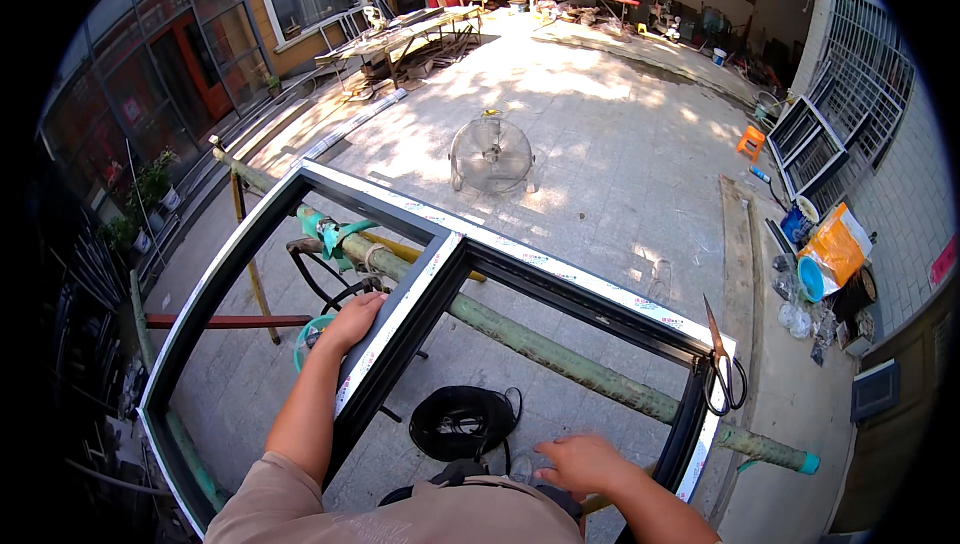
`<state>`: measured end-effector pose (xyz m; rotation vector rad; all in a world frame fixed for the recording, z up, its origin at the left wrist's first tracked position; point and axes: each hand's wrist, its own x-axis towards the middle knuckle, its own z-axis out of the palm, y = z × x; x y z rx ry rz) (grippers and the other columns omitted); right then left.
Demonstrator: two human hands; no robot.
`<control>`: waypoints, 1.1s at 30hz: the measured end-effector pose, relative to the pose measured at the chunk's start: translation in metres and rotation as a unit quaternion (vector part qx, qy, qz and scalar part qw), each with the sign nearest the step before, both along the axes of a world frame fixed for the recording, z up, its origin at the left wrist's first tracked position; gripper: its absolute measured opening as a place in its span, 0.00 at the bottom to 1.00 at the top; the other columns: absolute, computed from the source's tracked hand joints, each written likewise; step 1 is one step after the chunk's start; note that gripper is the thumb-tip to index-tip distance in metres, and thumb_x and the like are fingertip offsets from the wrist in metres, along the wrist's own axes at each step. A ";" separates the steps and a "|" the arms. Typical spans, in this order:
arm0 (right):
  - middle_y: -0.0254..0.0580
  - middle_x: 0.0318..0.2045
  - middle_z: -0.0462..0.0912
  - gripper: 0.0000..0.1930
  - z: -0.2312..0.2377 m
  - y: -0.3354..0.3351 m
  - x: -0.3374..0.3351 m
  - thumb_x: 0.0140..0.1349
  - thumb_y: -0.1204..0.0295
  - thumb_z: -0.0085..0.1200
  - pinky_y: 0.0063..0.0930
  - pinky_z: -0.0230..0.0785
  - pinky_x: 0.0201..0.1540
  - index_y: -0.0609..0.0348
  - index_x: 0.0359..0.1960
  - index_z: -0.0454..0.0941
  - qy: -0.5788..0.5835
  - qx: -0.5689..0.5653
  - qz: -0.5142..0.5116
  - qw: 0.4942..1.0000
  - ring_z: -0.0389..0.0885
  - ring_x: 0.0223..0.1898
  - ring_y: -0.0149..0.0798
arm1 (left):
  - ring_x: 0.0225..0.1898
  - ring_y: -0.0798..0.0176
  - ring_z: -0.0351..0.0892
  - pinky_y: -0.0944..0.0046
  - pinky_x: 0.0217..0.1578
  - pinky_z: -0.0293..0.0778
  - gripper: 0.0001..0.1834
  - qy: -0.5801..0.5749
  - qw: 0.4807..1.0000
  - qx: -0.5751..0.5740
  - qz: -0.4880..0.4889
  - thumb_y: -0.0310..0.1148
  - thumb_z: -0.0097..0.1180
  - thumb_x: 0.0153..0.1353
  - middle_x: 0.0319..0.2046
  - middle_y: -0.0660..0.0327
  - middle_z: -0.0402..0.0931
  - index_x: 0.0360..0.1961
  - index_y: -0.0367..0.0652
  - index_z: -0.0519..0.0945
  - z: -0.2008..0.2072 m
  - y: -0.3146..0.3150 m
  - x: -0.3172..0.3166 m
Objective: The person presses a black rubber gasket into the frame of a window using their fingers and trims it with scissors. They then pick up a smaller finished window frame from a shelf.
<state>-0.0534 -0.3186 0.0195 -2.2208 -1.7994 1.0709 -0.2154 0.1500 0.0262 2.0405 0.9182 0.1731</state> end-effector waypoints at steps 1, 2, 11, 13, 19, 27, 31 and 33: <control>0.53 0.49 0.89 0.28 -0.004 -0.001 0.000 0.74 0.47 0.56 0.56 0.79 0.56 0.52 0.66 0.79 -0.003 -0.011 0.011 1.000 0.86 0.54 0.60 | 0.54 0.48 0.86 0.55 0.59 0.75 0.26 -0.011 1.000 0.000 0.006 0.48 0.50 0.78 0.51 0.44 0.88 0.59 0.35 0.85 -0.007 0.003 -0.005; 0.53 0.49 0.89 0.29 -0.009 -0.001 0.000 0.74 0.46 0.56 0.56 0.79 0.56 0.52 0.66 0.79 -0.006 -0.021 0.020 1.000 0.86 0.54 0.60 | 0.53 0.48 0.86 0.55 0.59 0.75 0.26 -0.021 1.000 0.002 0.010 0.48 0.50 0.78 0.51 0.44 0.88 0.59 0.35 0.85 -0.014 0.005 -0.009; 0.53 0.48 0.88 0.28 0.014 0.003 -0.001 0.72 0.47 0.59 0.55 0.79 0.55 0.51 0.64 0.81 0.009 -0.017 -0.010 1.000 0.87 0.53 0.61 | 0.49 0.53 0.87 0.57 0.56 0.76 0.26 -0.015 0.997 -0.064 0.037 0.47 0.50 0.79 0.48 0.46 0.89 0.57 0.34 0.86 -0.008 -0.002 -0.001; 0.53 0.48 0.88 0.27 0.011 0.006 -0.001 0.72 0.48 0.60 0.54 0.79 0.54 0.52 0.64 0.81 0.007 -0.017 -0.012 1.000 0.87 0.52 0.60 | 0.50 0.52 0.87 0.56 0.57 0.76 0.26 -0.017 0.998 -0.045 0.034 0.48 0.50 0.79 0.48 0.45 0.89 0.57 0.34 0.86 -0.008 0.000 -0.004; 0.53 0.48 0.88 0.27 0.012 0.001 -0.005 0.71 0.50 0.61 0.54 0.79 0.53 0.53 0.63 0.82 0.004 -0.025 -0.037 0.999 0.87 0.53 0.59 | 0.53 0.51 0.86 0.57 0.61 0.74 0.27 0.001 0.999 -0.023 0.028 0.48 0.48 0.79 0.51 0.45 0.88 0.60 0.35 0.85 0.009 -0.012 0.009; 0.53 0.49 0.88 0.26 0.006 0.007 -0.005 0.71 0.50 0.60 0.57 0.78 0.54 0.53 0.63 0.81 0.016 -0.072 -0.041 0.996 0.86 0.55 0.60 | 0.54 0.60 0.83 0.63 0.60 0.72 0.27 -0.022 0.997 -0.062 0.051 0.46 0.47 0.79 0.55 0.53 0.87 0.64 0.36 0.84 -0.003 0.003 -0.009; 0.54 0.49 0.88 0.24 0.001 0.002 -0.003 0.72 0.51 0.60 0.57 0.78 0.54 0.53 0.60 0.81 0.024 -0.065 -0.054 0.996 0.86 0.55 0.60 | 0.53 0.59 0.83 0.62 0.59 0.73 0.29 -0.016 0.997 -0.063 0.041 0.47 0.44 0.80 0.54 0.52 0.87 0.65 0.37 0.83 -0.004 0.003 -0.001; 0.53 0.48 0.88 0.24 -0.004 -0.002 -0.002 0.72 0.51 0.60 0.57 0.78 0.54 0.53 0.60 0.81 0.018 -0.040 -0.055 0.998 0.86 0.55 0.60 | 0.53 0.59 0.83 0.62 0.59 0.73 0.29 -0.005 0.997 -0.074 0.037 0.47 0.44 0.80 0.55 0.52 0.86 0.65 0.37 0.83 -0.007 0.006 0.000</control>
